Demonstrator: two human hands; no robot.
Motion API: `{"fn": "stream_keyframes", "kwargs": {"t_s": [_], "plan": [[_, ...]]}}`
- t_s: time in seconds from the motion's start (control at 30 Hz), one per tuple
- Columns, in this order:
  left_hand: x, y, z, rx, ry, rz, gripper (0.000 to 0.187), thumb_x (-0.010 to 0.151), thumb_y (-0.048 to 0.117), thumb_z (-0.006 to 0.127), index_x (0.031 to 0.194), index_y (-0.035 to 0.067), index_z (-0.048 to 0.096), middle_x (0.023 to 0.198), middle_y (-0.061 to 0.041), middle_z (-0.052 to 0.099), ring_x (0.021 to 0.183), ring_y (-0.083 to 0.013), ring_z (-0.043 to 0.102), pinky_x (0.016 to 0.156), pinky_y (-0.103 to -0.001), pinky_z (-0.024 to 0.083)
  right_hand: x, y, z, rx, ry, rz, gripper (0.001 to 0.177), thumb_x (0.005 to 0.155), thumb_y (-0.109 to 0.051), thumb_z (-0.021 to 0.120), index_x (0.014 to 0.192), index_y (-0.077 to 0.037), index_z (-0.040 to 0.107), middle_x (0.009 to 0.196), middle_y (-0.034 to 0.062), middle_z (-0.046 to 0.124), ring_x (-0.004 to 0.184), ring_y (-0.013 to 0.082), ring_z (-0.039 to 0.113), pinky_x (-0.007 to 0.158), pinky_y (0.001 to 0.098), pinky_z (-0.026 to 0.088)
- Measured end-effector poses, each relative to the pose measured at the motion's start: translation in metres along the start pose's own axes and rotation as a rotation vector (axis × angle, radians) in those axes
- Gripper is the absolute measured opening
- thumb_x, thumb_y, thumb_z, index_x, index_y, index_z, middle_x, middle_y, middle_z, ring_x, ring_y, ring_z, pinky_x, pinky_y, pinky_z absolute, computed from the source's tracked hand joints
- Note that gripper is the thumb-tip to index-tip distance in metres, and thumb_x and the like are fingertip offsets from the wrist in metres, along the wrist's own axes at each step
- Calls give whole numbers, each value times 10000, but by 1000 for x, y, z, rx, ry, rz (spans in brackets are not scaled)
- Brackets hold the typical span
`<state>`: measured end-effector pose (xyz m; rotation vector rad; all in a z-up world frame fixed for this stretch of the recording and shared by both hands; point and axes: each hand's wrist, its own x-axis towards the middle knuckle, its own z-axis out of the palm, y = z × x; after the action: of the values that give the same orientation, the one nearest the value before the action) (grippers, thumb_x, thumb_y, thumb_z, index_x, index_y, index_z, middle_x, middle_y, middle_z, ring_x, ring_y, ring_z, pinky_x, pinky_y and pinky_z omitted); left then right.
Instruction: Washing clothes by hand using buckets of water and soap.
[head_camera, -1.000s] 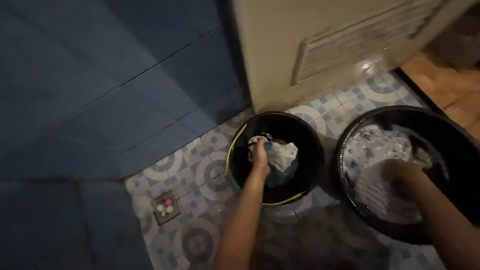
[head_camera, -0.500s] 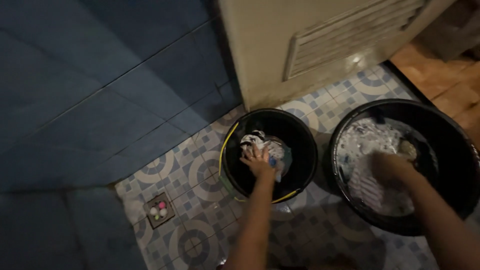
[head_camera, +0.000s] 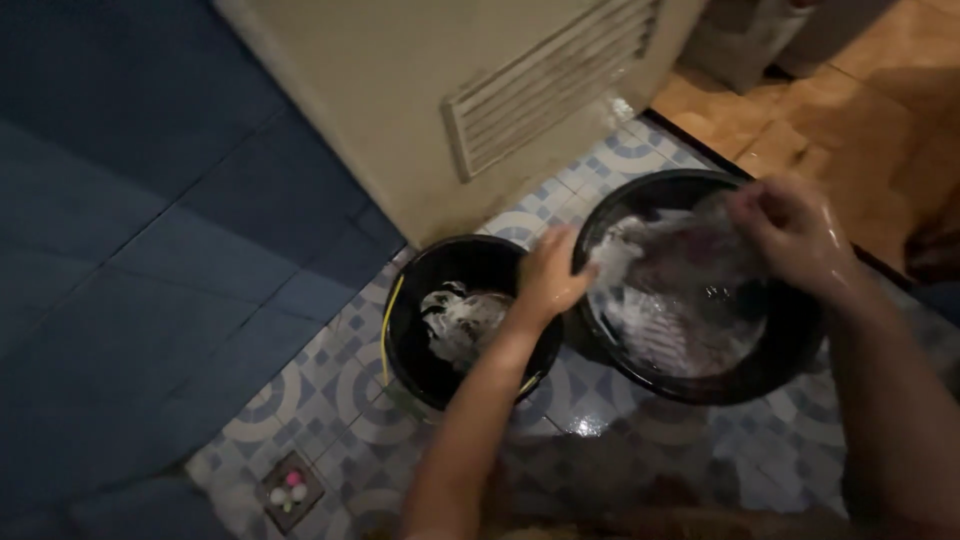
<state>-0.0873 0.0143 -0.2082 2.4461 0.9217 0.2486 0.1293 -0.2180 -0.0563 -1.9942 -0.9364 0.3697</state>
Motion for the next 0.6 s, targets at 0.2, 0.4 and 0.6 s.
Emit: {"fn": "stream_keyframes", "kwargs": {"t_s": [0.2,0.4,0.6], "plan": [[48,70,32,-864,-227,584,1054,730,381,862,1560,42,309,1450,-193,465,1209,-293,545,986,-452,489,11,-8,-11,244,145,-26,103,1022,-59,686,1117,-43,649,1029,11,677,947,98,627,850,256,519],[96,52,111,-1401,-638,397,521,1028,352,831,1284,-38,599,1215,-198,677,1197,-304,625,1052,-455,497,6,-17,-25,800,228,300,281,923,-16,680,1191,-92,645,1068,26,665,956,153,657,826,305,566],[77,88,101,-1056,-1078,-324,760,940,835,419,1369,242,622,1083,-37,581,1044,-242,512,809,-431,346,-5,-18,-19,1101,90,459,430,826,-41,634,1247,-128,661,1116,71,674,1034,243,654,841,427,585]]}}
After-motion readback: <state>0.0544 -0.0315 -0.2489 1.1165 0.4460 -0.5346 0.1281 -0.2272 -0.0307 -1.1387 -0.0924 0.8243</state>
